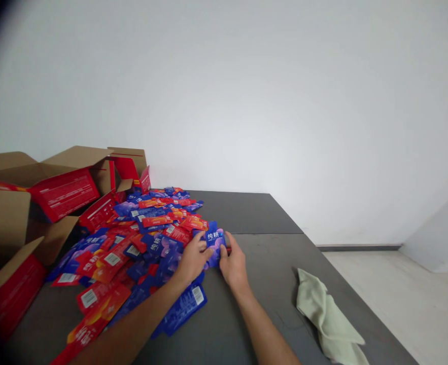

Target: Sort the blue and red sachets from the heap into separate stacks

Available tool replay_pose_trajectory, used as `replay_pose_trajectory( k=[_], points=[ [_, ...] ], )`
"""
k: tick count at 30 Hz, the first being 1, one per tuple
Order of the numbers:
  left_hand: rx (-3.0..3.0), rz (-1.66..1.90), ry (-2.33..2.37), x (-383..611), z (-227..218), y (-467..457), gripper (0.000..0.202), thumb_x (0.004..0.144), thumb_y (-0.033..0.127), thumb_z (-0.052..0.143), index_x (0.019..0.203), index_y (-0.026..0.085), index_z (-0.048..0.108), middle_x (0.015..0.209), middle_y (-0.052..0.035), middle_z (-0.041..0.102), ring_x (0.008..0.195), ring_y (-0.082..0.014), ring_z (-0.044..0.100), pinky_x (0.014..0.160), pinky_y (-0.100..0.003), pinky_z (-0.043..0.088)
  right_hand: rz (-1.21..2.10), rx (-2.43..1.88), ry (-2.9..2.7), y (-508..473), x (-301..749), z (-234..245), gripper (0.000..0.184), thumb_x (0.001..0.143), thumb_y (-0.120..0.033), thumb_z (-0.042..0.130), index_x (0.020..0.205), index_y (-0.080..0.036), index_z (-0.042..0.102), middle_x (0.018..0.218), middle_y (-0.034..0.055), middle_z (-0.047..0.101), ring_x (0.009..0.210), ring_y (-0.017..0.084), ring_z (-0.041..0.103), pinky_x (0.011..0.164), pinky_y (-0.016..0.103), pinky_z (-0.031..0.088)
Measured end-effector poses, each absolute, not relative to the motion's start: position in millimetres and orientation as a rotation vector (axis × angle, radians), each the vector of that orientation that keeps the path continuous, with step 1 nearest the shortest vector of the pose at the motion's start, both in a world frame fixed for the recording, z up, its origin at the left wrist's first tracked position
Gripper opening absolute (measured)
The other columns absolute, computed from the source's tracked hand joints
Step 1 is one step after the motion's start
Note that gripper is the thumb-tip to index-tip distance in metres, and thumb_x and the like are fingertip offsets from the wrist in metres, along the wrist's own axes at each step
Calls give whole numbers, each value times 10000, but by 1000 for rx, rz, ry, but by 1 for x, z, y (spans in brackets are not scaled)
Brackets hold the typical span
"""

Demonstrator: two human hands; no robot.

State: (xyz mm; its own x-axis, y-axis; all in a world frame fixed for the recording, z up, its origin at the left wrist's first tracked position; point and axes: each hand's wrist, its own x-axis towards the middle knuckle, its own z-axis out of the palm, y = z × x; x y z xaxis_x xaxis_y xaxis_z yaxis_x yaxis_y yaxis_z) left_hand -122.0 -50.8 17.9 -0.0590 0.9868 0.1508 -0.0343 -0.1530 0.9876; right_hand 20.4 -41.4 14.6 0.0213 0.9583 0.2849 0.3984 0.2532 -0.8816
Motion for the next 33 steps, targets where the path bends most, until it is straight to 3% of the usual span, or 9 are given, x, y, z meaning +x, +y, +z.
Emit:
replay_pose_trajectory(
  k=[2, 5, 11, 15, 19, 25, 29, 33],
  points=[
    [1280, 1357, 1231, -103, 15, -37, 636, 744, 186, 665, 1354, 173, 487, 856, -37, 733, 788, -179, 684, 730, -274, 531, 688, -1335, -1532, -34, 40, 13, 487, 846, -379, 522, 1289, -196, 613, 963, 71, 720, 773, 202, 658, 730, 321, 539],
    [1370, 1313, 1334, -74, 11, -16, 612, 741, 131, 640, 1339, 149, 512, 809, -28, 720, 746, -170, 665, 726, -269, 511, 599, -1450, -1564, -24, 67, 5, 438, 816, -346, 535, 1197, -171, 662, 1062, 109, 695, 888, 236, 663, 830, 373, 531],
    [1551, 1208, 1490, -24, 1, 16, 422, 744, 92, 646, 1165, 115, 664, 980, -138, 736, 909, -226, 675, 868, -323, 487, 396, -1514, -1734, -9, 104, -13, 542, 760, -263, 572, 1283, -120, 591, 1341, 175, 544, 1240, 290, 523, 1088, 431, 388],
    [1658, 1104, 1553, -4, -4, 26, 298, 744, 67, 626, 1006, 160, 734, 1026, -145, 735, 1008, -247, 658, 933, -332, 457, 318, -1584, -1924, 0, 117, -20, 611, 767, -227, 580, 1355, -73, 525, 1458, 222, 415, 1332, 318, 432, 1119, 425, 343],
    [1865, 856, 1537, 4, -5, 30, 276, 727, 33, 571, 893, 172, 743, 1002, -138, 736, 1017, -253, 655, 913, -322, 469, 243, -1745, -2024, 8, 122, -26, 644, 776, -174, 565, 1405, -75, 477, 1489, 220, 384, 1332, 332, 408, 1083, 416, 356],
    [2297, 534, 1584, -15, -3, 19, 405, 712, 25, 514, 1051, 129, 709, 1198, -139, 663, 1168, -237, 569, 1050, -319, 401, 136, -1984, -2056, 10, 122, -32, 556, 909, -265, 406, 1457, -172, 428, 1532, 131, 374, 1354, 332, 335, 1045, 513, 343],
    [2442, 508, 1620, -43, -1, -7, 338, 775, 116, 499, 1040, 133, 709, 1157, -148, 664, 1187, -274, 540, 1054, -382, 399, 131, -2022, -2059, 9, 123, -34, 550, 950, -310, 331, 1481, -184, 396, 1541, 117, 369, 1369, 311, 324, 1067, 510, 305],
    [2458, 477, 1633, -66, -4, -28, 377, 872, 233, 457, 1175, 165, 672, 1266, -135, 630, 1287, -286, 475, 1117, -435, 330, 152, -2016, -2057, 7, 129, -32, 555, 970, -397, 314, 1503, -250, 363, 1555, 82, 352, 1374, 312, 323, 1073, 508, 300]
  ],
)
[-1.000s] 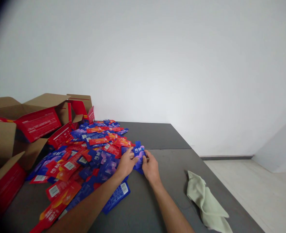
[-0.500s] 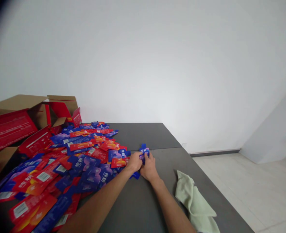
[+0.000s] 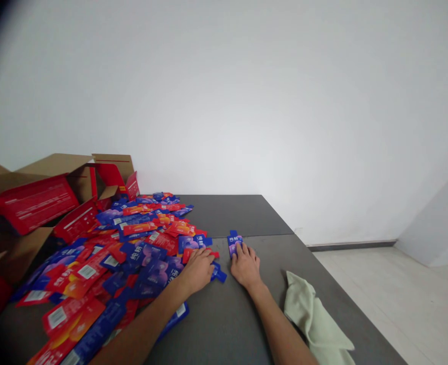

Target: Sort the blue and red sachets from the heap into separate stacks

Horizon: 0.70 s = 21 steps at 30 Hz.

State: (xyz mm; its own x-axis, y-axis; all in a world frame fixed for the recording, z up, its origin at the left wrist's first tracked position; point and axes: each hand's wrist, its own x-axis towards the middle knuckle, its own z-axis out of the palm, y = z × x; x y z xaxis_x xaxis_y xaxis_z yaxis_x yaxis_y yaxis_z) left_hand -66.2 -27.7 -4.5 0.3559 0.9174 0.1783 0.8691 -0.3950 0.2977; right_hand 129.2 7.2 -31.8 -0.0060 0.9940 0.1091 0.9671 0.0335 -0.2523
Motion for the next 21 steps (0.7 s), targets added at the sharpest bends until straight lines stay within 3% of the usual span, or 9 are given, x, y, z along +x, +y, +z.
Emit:
replay_pose_trajectory(
  k=[4, 12, 21],
  points=[
    [2448, 528, 1607, -75, -10, -35, 423, 929, 316, 408, 1273, 194, 623, 1378, -108, 573, 1356, -271, 418, 1165, -449, 269, 138, -2037, -1974, 2, 141, -28, 567, 984, -492, 260, 1503, -285, 357, 1557, 77, 339, 1373, 333, 326, 1059, 534, 318],
    [2442, 566, 1585, -74, -16, -41, 443, 922, 350, 432, 1277, 168, 623, 1423, -130, 538, 1406, -306, 359, 1202, -516, 177, 93, -2042, -2026, -16, 140, -19, 506, 1000, -434, 258, 1417, -253, 481, 1499, 99, 417, 1348, 317, 359, 1039, 517, 349],
    [2410, 648, 1540, -41, -9, -59, 446, 897, 341, 456, 1278, 163, 604, 1415, -124, 532, 1424, -295, 328, 1210, -494, 179, -179, -2172, -2032, -64, 146, 21, 452, 890, -300, 490, 1328, -220, 563, 1433, 130, 482, 1320, 356, 354, 1019, 516, 333]
  ],
)
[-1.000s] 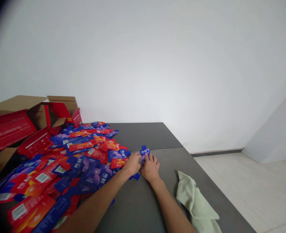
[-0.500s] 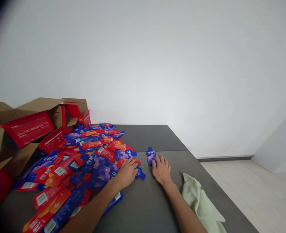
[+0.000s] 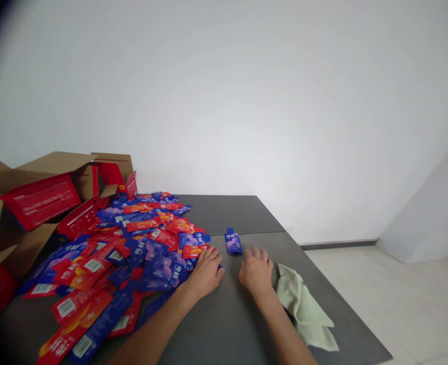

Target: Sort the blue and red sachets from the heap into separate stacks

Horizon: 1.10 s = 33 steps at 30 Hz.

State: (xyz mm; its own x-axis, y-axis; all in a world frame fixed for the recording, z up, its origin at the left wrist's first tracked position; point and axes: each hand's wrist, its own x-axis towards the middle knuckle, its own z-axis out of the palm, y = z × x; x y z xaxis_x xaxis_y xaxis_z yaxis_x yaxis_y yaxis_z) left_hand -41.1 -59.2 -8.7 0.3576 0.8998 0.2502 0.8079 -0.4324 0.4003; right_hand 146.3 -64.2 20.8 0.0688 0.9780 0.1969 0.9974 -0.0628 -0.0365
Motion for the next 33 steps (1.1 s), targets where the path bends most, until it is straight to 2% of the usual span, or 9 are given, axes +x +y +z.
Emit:
replay_pose_trajectory(
  k=[6, 11, 15, 18, 21, 23, 27, 30, 33],
  points=[
    [2387, 623, 1302, 25, 2, -79, 568, 852, 370, 508, 1385, 175, 501, 1474, -113, 469, 1405, -284, 339, 1183, -435, 254, -362, -2478, -1701, -110, 203, 33, 504, 884, -330, 505, 1373, -211, 506, 1402, 167, 477, 1292, 391, 388, 989, 561, 341],
    [2376, 605, 1197, 83, 4, -99, 475, 870, 336, 468, 1324, 216, 541, 1366, -98, 565, 1306, -280, 443, 1110, -456, 339, -22, -2654, -1476, -141, 241, 25, 655, 886, -456, 491, 1485, -247, 330, 1376, 215, 479, 1237, 428, 475, 907, 628, 378],
    [2351, 601, 1134, 103, 0, -111, 423, 888, 304, 437, 1289, 246, 558, 1308, -82, 610, 1280, -283, 466, 1089, -484, 357, 103, -2489, -1610, -148, 256, 14, 598, 889, -311, 494, 1450, -144, 375, 1218, 214, 617, 1161, 337, 580, 971, 487, 399],
    [2302, 587, 1137, 97, 1, -113, 428, 895, 276, 419, 1307, 254, 535, 1313, -76, 610, 1285, -270, 471, 1092, -468, 368, 78, -2298, -1714, -143, 252, 10, 541, 878, -222, 470, 1401, -86, 430, 1199, 202, 648, 1103, 286, 629, 961, 369, 424],
    [2235, 621, 1177, 75, 7, -115, 567, 878, 253, 434, 1442, 249, 379, 1435, -81, 512, 1330, -243, 441, 1113, -425, 369, 136, -2144, -1691, -136, 230, 10, 551, 874, -264, 485, 1402, -111, 445, 1248, 170, 639, 1113, 263, 627, 965, 322, 437],
    [2219, 673, 1210, 53, 12, -118, 700, 838, 266, 498, 1500, 215, 279, 1537, -109, 377, 1407, -257, 347, 1151, -421, 330, 163, -2056, -1679, -132, 207, 12, 570, 856, -315, 514, 1393, -127, 470, 1267, 159, 625, 1142, 260, 607, 994, 318, 431],
    [2207, 786, 1339, 0, 21, -131, 889, 729, 253, 613, 1524, 169, 225, 1632, -137, 126, 1496, -316, 133, 1204, -479, 222, 251, -1896, -1701, -127, 149, 24, 587, 818, -373, 546, 1353, -131, 529, 1210, 155, 631, 1109, 268, 609, 989, 337, 446],
    [2186, 879, 1435, -41, 27, -141, 925, 706, 221, 622, 1530, 145, 208, 1640, -146, 75, 1506, -319, 85, 1211, -489, 205, 353, -1726, -1753, -126, 99, 36, 549, 801, -363, 552, 1311, -160, 564, 1166, 120, 657, 1080, 262, 624, 972, 340, 459],
    [2191, 1005, 1501, -80, 34, -149, 871, 720, 201, 603, 1513, 121, 250, 1625, -165, 131, 1499, -313, 125, 1214, -475, 206, 464, -1576, -1727, -126, 46, 47, 566, 798, -320, 562, 1336, -150, 517, 1259, 133, 631, 1100, 251, 627, 968, 328, 467]
  ],
)
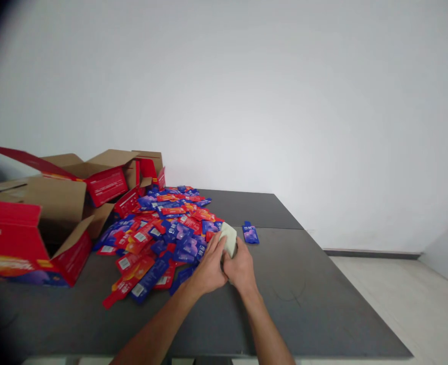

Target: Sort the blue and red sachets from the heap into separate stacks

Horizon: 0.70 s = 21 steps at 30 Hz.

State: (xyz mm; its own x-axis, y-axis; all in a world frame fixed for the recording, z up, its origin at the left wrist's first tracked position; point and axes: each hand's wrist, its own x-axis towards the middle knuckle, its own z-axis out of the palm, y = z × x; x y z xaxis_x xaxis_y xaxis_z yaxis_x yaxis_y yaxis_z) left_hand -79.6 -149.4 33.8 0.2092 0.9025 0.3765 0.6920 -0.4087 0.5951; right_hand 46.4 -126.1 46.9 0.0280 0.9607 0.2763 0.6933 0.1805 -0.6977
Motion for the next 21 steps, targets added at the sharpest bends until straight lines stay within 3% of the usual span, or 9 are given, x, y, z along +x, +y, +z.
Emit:
replay_pose_trajectory(
  k=[3, 6, 12, 16, 21],
  points=[
    [2142, 1102, 1588, -118, 40, -157, 756, 768, 185, 549, 1485, 153, 313, 1530, -153, 357, 1418, -289, 316, 1179, -450, 283, 588, -1485, -1706, -129, -4, 55, 600, 772, -267, 592, 1347, -147, 467, 1188, 130, 668, 1045, 249, 655, 922, 332, 496],
    [2061, 1143, 1755, -159, 44, -166, 639, 828, 185, 470, 1458, 174, 367, 1399, -123, 511, 1290, -256, 459, 1118, -413, 361, 676, -1334, -1755, -134, -50, 60, 490, 782, -259, 590, 1258, -172, 515, 1116, 105, 687, 974, 234, 668, 863, 329, 516],
    [1942, 1106, 2207, -244, 54, -190, 570, 862, 173, 419, 1431, 195, 432, 1363, -103, 568, 1253, -249, 499, 1098, -402, 374, 755, -1005, -1945, -143, -134, 63, 430, 829, -273, 583, 1253, -212, 554, 1160, 83, 660, 1026, 228, 627, 927, 366, 488],
    [1808, 1023, 2529, -291, 54, -206, 528, 872, 183, 433, 1397, 205, 471, 1367, -100, 569, 1250, -266, 502, 1071, -421, 384, 694, -865, -2067, -147, -182, 57, 388, 833, -302, 611, 1204, -189, 619, 1161, 115, 631, 1100, 263, 570, 1003, 418, 434],
    [1655, 808, 2871, -332, 39, -225, 527, 850, 156, 448, 1371, 204, 505, 1445, -106, 504, 1327, -305, 404, 1063, -466, 371, 852, -673, -2159, -155, -226, 40, 351, 848, -210, 582, 1197, -213, 623, 1071, 60, 679, 969, 203, 622, 898, 308, 474]
  ],
)
